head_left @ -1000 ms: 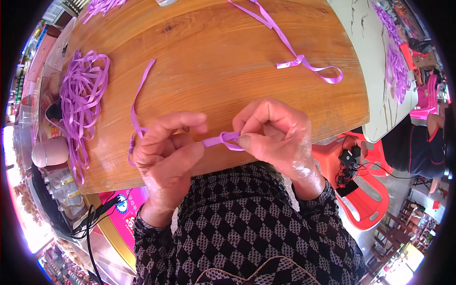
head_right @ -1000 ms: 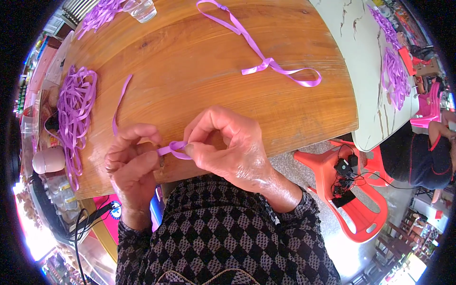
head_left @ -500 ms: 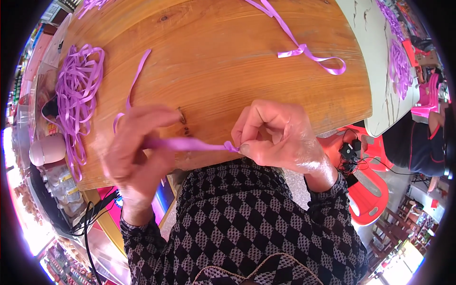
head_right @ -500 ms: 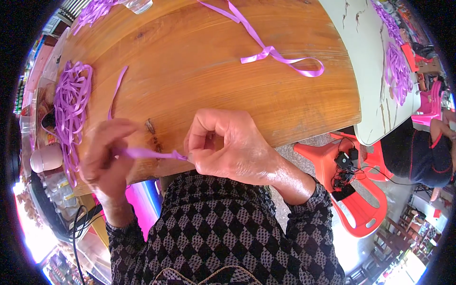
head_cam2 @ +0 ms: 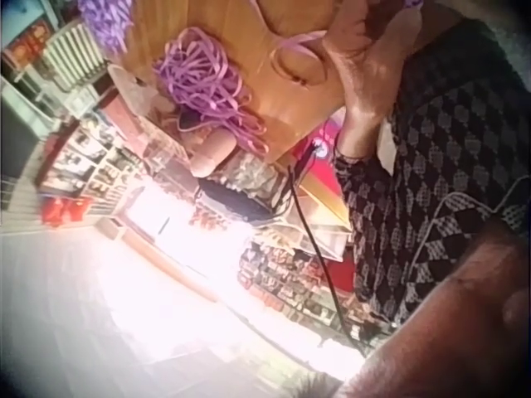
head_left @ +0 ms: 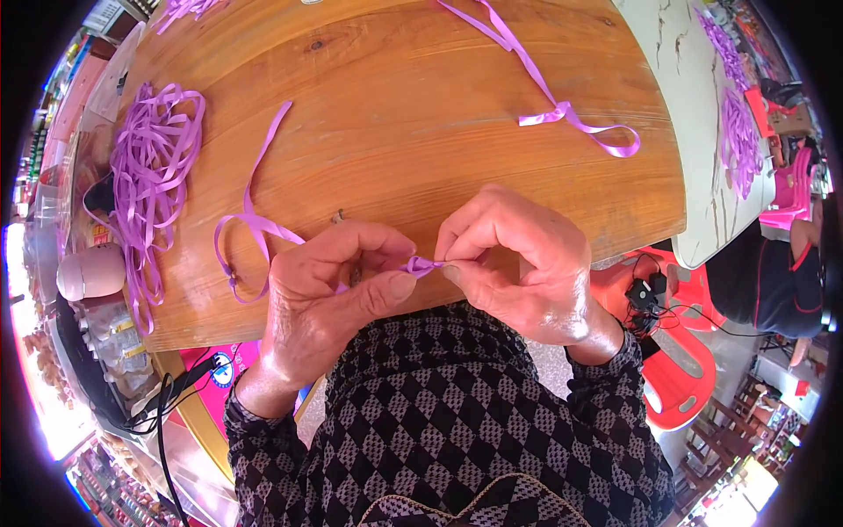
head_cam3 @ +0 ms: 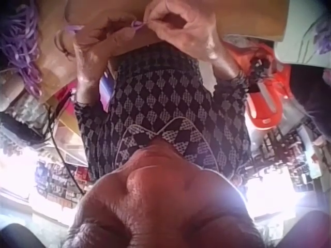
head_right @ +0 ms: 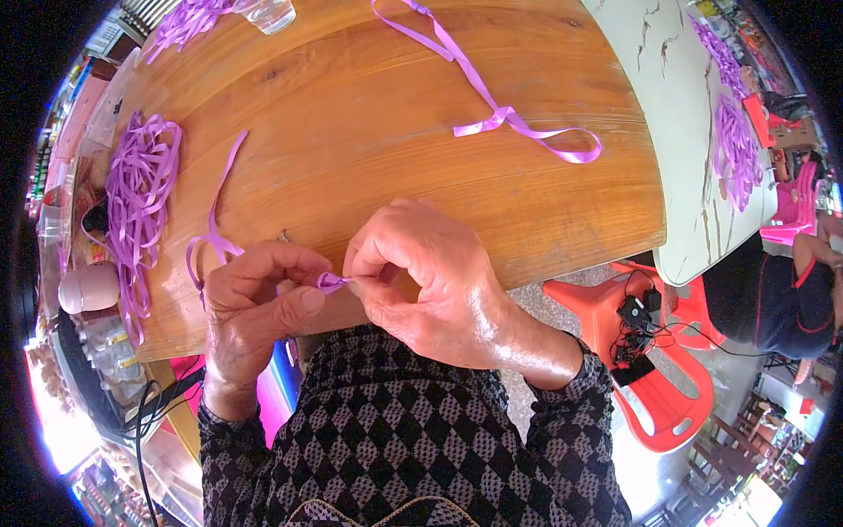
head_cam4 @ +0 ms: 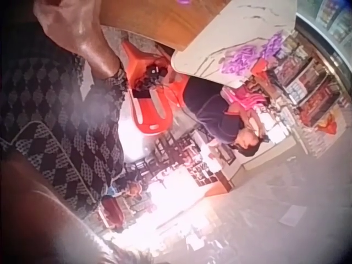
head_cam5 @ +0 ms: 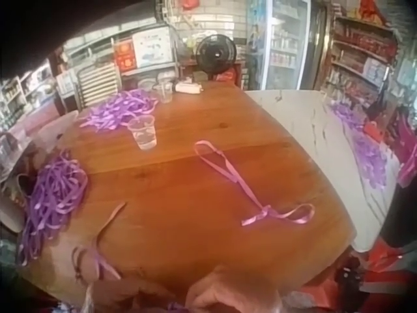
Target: The person ties a series of knots in a purple ribbon by hand, pulling the ribbon taut to secure each knot before setting it aside on the table.
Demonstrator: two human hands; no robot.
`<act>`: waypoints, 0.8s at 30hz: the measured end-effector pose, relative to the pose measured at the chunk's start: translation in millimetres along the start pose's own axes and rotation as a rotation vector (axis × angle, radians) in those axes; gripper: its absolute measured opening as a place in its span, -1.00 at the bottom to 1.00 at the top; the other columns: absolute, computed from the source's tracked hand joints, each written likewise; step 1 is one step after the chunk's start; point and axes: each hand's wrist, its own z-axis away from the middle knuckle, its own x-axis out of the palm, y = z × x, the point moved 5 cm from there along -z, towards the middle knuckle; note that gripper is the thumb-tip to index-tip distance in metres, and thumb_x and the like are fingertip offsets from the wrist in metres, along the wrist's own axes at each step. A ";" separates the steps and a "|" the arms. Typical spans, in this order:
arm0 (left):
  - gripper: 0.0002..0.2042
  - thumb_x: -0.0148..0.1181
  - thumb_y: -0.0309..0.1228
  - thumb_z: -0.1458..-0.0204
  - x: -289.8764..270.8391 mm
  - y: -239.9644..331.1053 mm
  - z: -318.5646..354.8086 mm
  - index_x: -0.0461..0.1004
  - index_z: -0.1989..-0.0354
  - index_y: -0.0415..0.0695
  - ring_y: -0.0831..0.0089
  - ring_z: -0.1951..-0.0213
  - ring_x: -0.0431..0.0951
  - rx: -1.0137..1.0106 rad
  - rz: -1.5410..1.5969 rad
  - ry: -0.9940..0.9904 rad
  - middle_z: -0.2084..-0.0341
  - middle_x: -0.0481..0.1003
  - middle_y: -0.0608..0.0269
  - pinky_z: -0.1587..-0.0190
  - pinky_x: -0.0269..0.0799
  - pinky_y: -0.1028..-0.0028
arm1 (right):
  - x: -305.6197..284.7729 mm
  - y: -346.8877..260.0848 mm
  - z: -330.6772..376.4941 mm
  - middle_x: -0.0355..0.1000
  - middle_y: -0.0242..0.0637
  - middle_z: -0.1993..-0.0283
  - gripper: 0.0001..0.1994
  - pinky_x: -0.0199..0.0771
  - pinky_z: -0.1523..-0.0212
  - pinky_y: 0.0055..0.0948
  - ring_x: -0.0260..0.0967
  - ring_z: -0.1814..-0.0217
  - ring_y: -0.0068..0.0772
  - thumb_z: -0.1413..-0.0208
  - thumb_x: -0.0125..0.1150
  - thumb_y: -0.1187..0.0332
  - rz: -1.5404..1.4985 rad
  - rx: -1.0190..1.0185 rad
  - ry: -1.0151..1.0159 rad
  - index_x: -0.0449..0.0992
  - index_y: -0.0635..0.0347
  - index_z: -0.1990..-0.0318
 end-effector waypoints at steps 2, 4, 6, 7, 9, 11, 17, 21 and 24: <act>-0.79 0.19 -0.51 0.04 2.0 -8.3 -1.7 0.41 0.23 -0.32 0.64 0.34 0.41 -0.085 0.259 0.016 0.38 0.46 0.28 0.30 0.33 0.67 | 0.1 0.4 0.0 0.40 -0.31 0.42 -0.86 0.26 0.45 -0.54 0.29 0.44 -0.46 0.21 0.16 0.68 0.028 -0.032 0.021 0.39 0.23 0.51; -0.80 0.18 -0.52 0.04 4.5 -9.2 -1.3 0.42 0.24 -0.32 0.65 0.35 0.41 -0.127 0.317 0.011 0.38 0.46 0.28 0.30 0.33 0.68 | -0.3 1.5 0.4 0.41 -0.30 0.42 -0.86 0.27 0.44 -0.51 0.30 0.45 -0.42 0.21 0.17 0.68 0.056 -0.063 0.042 0.40 0.22 0.51; -0.81 0.17 -0.53 0.03 10.1 -10.1 -0.7 0.42 0.24 -0.33 0.66 0.35 0.42 -0.169 0.374 0.007 0.38 0.46 0.28 0.30 0.33 0.68 | -1.3 -0.6 0.3 0.41 -0.31 0.41 -0.86 0.27 0.42 -0.51 0.30 0.44 -0.41 0.20 0.18 0.67 0.066 -0.126 0.063 0.41 0.22 0.49; -0.81 0.20 -0.51 0.07 11.3 -8.7 -1.1 0.43 0.29 -0.31 0.65 0.42 0.42 -0.141 0.368 0.081 0.43 0.48 0.27 0.39 0.31 0.71 | -1.2 -1.5 -0.3 0.41 -0.31 0.41 -0.86 0.27 0.42 -0.51 0.30 0.44 -0.41 0.20 0.18 0.67 0.065 -0.128 0.063 0.41 0.22 0.49; -0.82 0.23 -0.49 0.11 8.4 -7.6 -0.8 0.45 0.33 -0.29 0.64 0.49 0.43 -0.113 0.361 0.153 0.49 0.49 0.27 0.49 0.28 0.74 | -1.6 -5.1 -0.5 0.41 -0.30 0.38 -0.86 0.27 0.41 -0.51 0.29 0.41 -0.41 0.19 0.22 0.64 0.108 -0.150 0.080 0.43 0.21 0.46; -0.86 0.16 -0.55 0.04 5.4 -8.6 -0.6 0.46 0.29 -0.31 0.67 0.42 0.42 -0.120 0.273 0.109 0.45 0.48 0.32 0.35 0.33 0.71 | -1.5 -3.3 0.7 0.41 -0.29 0.36 -0.86 0.27 0.41 -0.50 0.29 0.40 -0.41 0.18 0.23 0.62 0.118 -0.150 0.097 0.44 0.21 0.45; -0.84 0.28 -0.53 0.18 9.9 -12.7 1.1 0.51 0.39 -0.29 0.60 0.47 0.44 -0.096 0.291 0.217 0.51 0.51 0.27 0.39 0.33 0.64 | 0.1 -0.7 3.7 0.42 -0.27 0.32 -0.85 0.28 0.41 -0.50 0.29 0.37 -0.40 0.18 0.26 0.60 0.103 -0.149 0.116 0.45 0.22 0.41; -0.84 0.26 -0.54 0.17 10.7 -19.9 0.7 0.50 0.37 -0.30 0.58 0.45 0.46 -0.062 0.338 0.239 0.49 0.52 0.24 0.35 0.35 0.63 | 2.0 -4.0 2.4 0.42 -0.24 0.31 -0.84 0.31 0.37 -0.49 0.30 0.33 -0.39 0.15 0.24 0.58 0.119 -0.165 0.079 0.45 0.25 0.36; -0.87 0.18 -0.58 0.07 12.5 -21.7 -0.1 0.49 0.32 -0.31 0.64 0.41 0.45 -0.031 0.369 0.190 0.47 0.51 0.26 0.32 0.35 0.68 | -0.4 -5.7 3.0 0.41 -0.22 0.30 -0.82 0.33 0.34 -0.48 0.32 0.30 -0.37 0.12 0.23 0.56 0.101 -0.140 0.105 0.45 0.28 0.30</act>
